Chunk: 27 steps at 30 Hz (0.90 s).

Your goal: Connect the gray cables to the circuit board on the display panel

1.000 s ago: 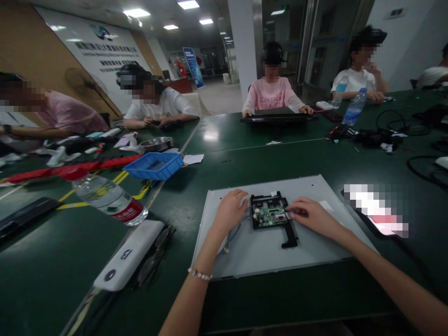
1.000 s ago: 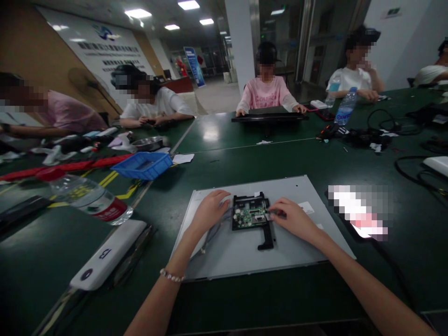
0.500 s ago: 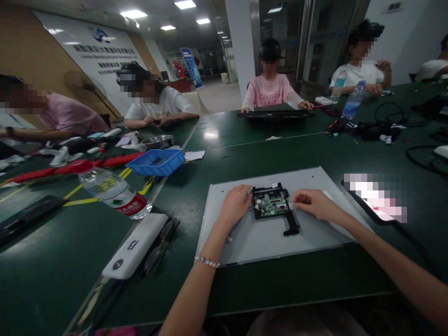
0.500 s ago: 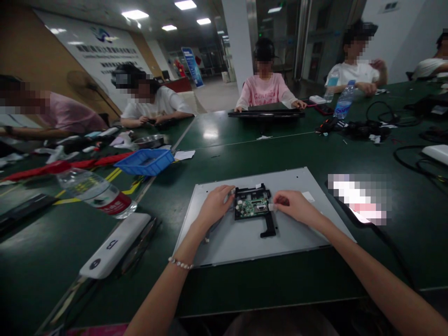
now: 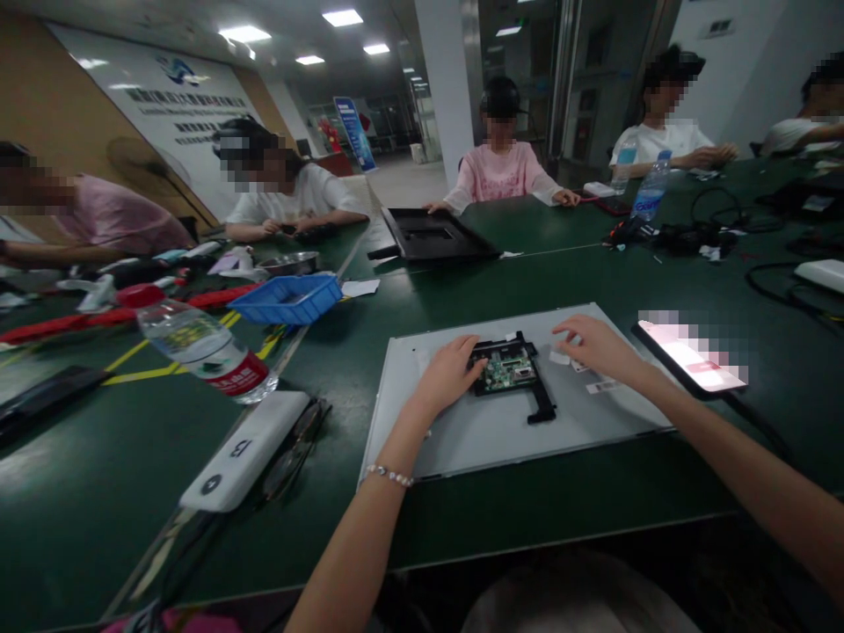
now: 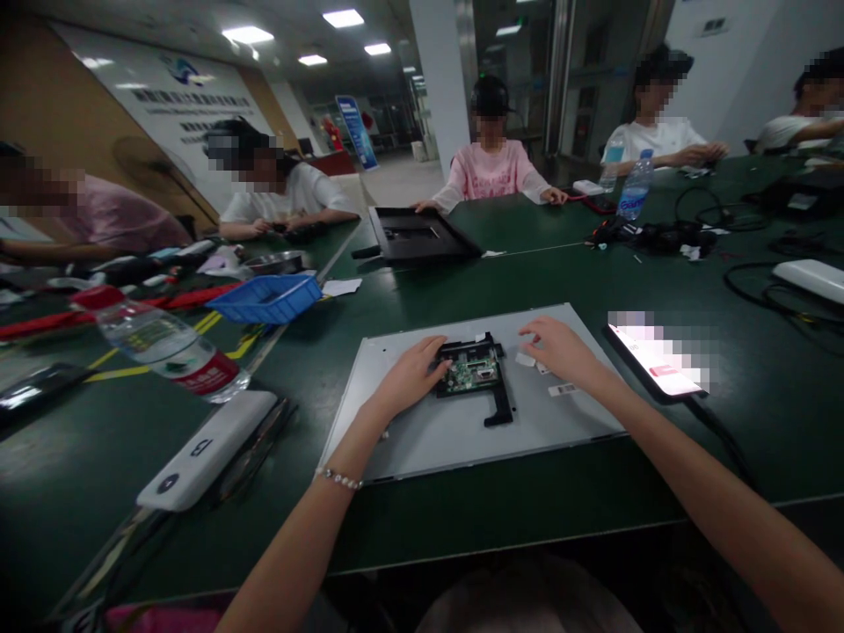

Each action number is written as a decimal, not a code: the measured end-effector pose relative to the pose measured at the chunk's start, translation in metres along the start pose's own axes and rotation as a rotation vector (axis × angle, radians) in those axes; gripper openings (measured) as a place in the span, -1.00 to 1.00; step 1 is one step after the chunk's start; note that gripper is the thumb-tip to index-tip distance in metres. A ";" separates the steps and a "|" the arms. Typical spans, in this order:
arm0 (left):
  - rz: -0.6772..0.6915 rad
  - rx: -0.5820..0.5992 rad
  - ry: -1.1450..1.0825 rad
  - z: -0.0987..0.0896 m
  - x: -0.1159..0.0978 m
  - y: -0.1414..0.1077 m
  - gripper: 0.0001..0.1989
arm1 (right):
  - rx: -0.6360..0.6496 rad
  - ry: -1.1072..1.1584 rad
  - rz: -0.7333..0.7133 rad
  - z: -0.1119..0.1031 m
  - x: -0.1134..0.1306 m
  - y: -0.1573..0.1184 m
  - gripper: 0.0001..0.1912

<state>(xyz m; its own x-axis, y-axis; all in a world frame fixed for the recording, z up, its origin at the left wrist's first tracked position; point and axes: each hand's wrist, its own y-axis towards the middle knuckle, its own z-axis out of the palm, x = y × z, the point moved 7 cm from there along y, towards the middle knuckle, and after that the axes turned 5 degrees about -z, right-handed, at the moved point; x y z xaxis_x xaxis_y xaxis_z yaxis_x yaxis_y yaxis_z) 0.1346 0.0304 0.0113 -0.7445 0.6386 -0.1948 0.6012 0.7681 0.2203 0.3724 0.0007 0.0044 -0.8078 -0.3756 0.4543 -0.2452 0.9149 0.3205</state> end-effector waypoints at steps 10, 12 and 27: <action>0.023 0.016 0.022 0.001 -0.003 -0.002 -0.57 | 0.198 -0.185 -0.290 0.046 0.047 0.063 -0.76; 0.026 0.015 0.036 0.002 -0.002 -0.003 -0.57 | 0.207 -0.209 -0.257 0.050 0.049 0.069 -0.78; 0.032 0.008 0.066 0.003 -0.002 -0.003 -0.60 | 0.049 -0.232 -0.263 0.045 0.057 0.073 -0.75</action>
<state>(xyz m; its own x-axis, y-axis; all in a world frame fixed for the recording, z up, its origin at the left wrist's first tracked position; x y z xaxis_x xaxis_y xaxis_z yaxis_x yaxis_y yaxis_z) 0.1349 0.0268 0.0082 -0.7424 0.6583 -0.1241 0.6269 0.7480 0.2177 0.2844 0.0529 0.0163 -0.8124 -0.5611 0.1588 -0.4819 0.7993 0.3589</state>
